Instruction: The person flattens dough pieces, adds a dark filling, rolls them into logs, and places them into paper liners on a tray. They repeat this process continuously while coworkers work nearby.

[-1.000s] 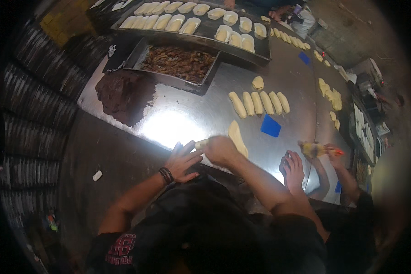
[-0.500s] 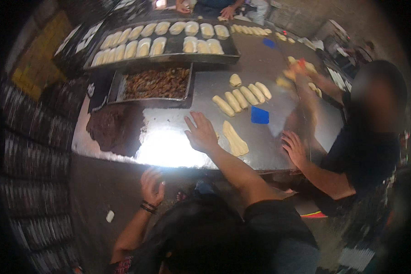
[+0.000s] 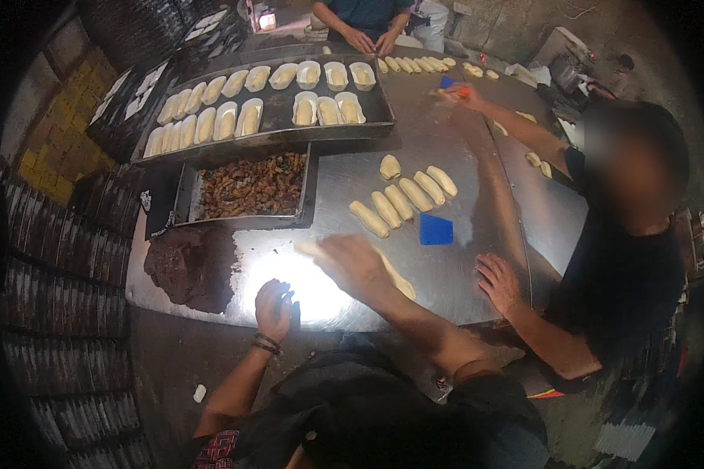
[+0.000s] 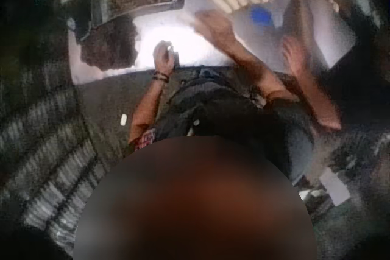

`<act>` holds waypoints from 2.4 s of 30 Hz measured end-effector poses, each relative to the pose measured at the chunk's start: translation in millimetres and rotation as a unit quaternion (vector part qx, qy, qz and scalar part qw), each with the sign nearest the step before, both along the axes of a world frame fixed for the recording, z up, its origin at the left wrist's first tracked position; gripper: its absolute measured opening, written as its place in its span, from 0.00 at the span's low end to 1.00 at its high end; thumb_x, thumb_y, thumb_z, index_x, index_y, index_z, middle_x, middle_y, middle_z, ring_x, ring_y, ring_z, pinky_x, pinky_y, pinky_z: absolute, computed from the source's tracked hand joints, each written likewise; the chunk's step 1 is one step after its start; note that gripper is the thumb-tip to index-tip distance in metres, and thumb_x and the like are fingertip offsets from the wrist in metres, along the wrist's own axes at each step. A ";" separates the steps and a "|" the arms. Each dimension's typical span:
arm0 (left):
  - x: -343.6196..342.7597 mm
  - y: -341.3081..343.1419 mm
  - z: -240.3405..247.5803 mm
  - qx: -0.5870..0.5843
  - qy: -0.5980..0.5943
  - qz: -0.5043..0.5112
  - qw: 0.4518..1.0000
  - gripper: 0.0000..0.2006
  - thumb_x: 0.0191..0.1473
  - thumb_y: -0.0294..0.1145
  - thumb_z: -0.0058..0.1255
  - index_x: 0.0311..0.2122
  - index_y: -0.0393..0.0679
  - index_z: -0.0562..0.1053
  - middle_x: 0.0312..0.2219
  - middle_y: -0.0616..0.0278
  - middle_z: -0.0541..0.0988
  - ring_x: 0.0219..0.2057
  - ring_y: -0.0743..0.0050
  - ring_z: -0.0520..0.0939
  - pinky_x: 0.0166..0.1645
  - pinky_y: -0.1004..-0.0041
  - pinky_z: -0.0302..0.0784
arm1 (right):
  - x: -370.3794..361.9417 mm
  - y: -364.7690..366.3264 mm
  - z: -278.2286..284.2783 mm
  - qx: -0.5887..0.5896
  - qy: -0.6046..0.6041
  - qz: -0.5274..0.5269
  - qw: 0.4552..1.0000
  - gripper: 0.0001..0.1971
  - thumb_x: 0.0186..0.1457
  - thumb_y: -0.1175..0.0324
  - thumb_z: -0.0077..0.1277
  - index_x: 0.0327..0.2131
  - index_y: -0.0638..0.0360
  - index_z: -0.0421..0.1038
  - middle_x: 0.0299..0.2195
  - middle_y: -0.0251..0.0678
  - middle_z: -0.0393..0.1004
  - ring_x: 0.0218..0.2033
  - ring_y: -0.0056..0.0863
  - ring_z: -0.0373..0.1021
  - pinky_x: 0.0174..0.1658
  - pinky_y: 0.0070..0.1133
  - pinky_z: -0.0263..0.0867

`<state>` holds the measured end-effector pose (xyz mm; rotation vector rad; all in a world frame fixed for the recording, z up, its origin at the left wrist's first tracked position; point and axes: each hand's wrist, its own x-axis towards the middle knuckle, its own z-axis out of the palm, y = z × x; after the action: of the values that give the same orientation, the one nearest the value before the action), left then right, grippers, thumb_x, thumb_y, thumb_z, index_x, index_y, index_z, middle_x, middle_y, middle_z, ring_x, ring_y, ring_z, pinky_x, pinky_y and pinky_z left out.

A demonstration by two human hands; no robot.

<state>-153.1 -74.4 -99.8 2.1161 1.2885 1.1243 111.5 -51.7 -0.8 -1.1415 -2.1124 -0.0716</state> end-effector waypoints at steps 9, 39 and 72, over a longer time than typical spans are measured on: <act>13.5 0.2 5.5 0.026 0.113 0.022 0.993 0.10 0.48 0.30 0.51 0.36 0.41 0.76 0.42 0.56 0.78 0.52 0.52 0.73 0.56 0.55 0.63 | 87.8 57.1 -27.2 -0.072 0.057 -0.220 0.971 0.17 0.52 0.65 0.59 0.43 0.64 0.73 0.42 0.51 0.74 0.42 0.46 0.70 0.45 0.34 0.66; 49.3 62.6 143.4 -0.094 -0.378 0.107 0.915 0.32 0.66 0.58 0.28 0.16 0.43 0.58 0.14 0.68 0.60 0.18 0.77 0.61 0.23 0.71 0.59 | -127.2 5.3 33.1 0.047 0.432 -0.031 0.900 0.21 0.57 0.53 0.56 0.27 0.62 0.65 0.24 0.36 0.64 0.26 0.25 0.62 0.30 0.23 0.60; -85.9 -39.3 23.7 -0.492 -0.566 0.087 0.655 0.25 0.65 0.49 0.36 0.50 0.33 0.68 0.44 0.49 0.77 0.45 0.58 0.81 0.49 0.63 0.77 | -62.8 -1.9 -46.7 0.112 0.206 -0.198 0.952 0.26 0.54 0.59 0.54 0.52 0.64 0.66 0.51 0.46 0.67 0.53 0.41 0.63 0.55 0.37 0.59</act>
<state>-238.9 -113.7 -76.1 0.2779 0.9891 1.0662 48.7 -53.6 -47.5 -1.2972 -1.4511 -0.2319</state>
